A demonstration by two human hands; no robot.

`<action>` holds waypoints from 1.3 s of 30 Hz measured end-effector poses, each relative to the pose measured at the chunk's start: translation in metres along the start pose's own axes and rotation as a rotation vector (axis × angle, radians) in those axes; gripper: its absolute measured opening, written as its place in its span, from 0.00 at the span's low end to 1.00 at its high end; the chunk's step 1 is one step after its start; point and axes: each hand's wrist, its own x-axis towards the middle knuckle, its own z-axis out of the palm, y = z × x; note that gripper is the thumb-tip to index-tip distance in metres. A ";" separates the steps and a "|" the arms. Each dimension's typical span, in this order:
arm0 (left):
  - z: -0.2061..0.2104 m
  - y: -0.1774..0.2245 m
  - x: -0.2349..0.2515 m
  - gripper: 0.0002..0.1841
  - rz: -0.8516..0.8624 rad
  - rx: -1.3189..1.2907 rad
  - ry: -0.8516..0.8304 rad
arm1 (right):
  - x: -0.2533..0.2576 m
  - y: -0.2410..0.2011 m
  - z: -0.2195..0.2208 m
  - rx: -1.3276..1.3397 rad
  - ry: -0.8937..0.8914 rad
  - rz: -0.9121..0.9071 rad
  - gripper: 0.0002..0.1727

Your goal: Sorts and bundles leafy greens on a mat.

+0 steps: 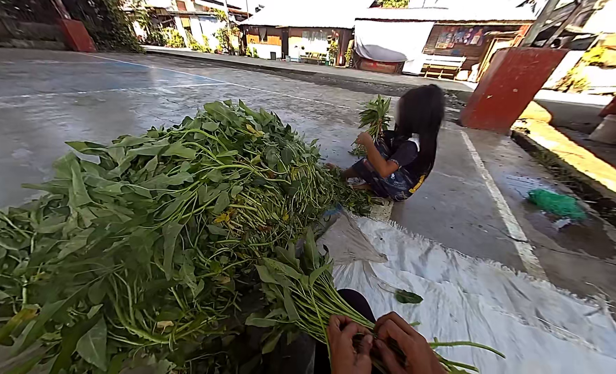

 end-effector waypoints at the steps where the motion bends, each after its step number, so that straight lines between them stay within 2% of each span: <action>1: 0.000 -0.002 0.000 0.03 0.019 -0.011 0.003 | 0.000 0.001 0.001 0.007 -0.001 0.023 0.06; 3: 0.001 -0.006 -0.001 0.01 0.090 -0.028 0.024 | 0.000 0.002 0.004 -0.017 0.007 0.056 0.05; 8: 0.004 -0.024 -0.005 0.03 0.445 0.030 0.044 | 0.000 0.005 0.010 -0.146 0.032 0.124 0.03; 14: 0.006 -0.040 -0.007 0.06 0.629 0.111 0.014 | 0.002 0.016 0.018 -0.211 0.065 0.162 0.02; 17: 0.002 -0.036 -0.006 0.05 0.569 0.066 -0.017 | 0.003 0.021 0.013 -0.089 0.097 0.169 0.03; 21: -0.002 -0.016 -0.009 0.03 0.236 -0.070 0.054 | 0.000 0.015 -0.005 0.213 -0.060 0.133 0.06; 23: 0.003 -0.004 -0.012 0.02 0.090 -0.125 0.103 | -0.001 0.005 -0.007 0.240 -0.120 0.078 0.09; 25: 0.007 0.002 -0.015 0.02 0.034 -0.159 0.111 | -0.003 0.001 -0.006 0.229 -0.122 0.038 0.10; 28: 0.003 -0.001 -0.013 0.02 0.079 -0.134 0.053 | -0.005 0.002 -0.005 0.263 -0.069 0.035 0.10; 30: 0.002 -0.009 -0.011 0.02 0.153 -0.092 0.034 | -0.007 0.004 -0.003 0.281 -0.020 0.100 0.11; 35: 0.011 -0.020 -0.008 0.03 0.285 0.039 0.101 | -0.009 0.006 0.003 0.411 0.094 0.223 0.05; 36: 0.012 -0.018 -0.009 0.04 0.285 0.064 0.121 | -0.008 0.004 0.002 0.453 0.089 0.234 0.06; 39: 0.014 -0.014 -0.008 0.05 0.336 0.166 0.159 | -0.007 -0.008 0.003 0.475 0.121 0.287 0.18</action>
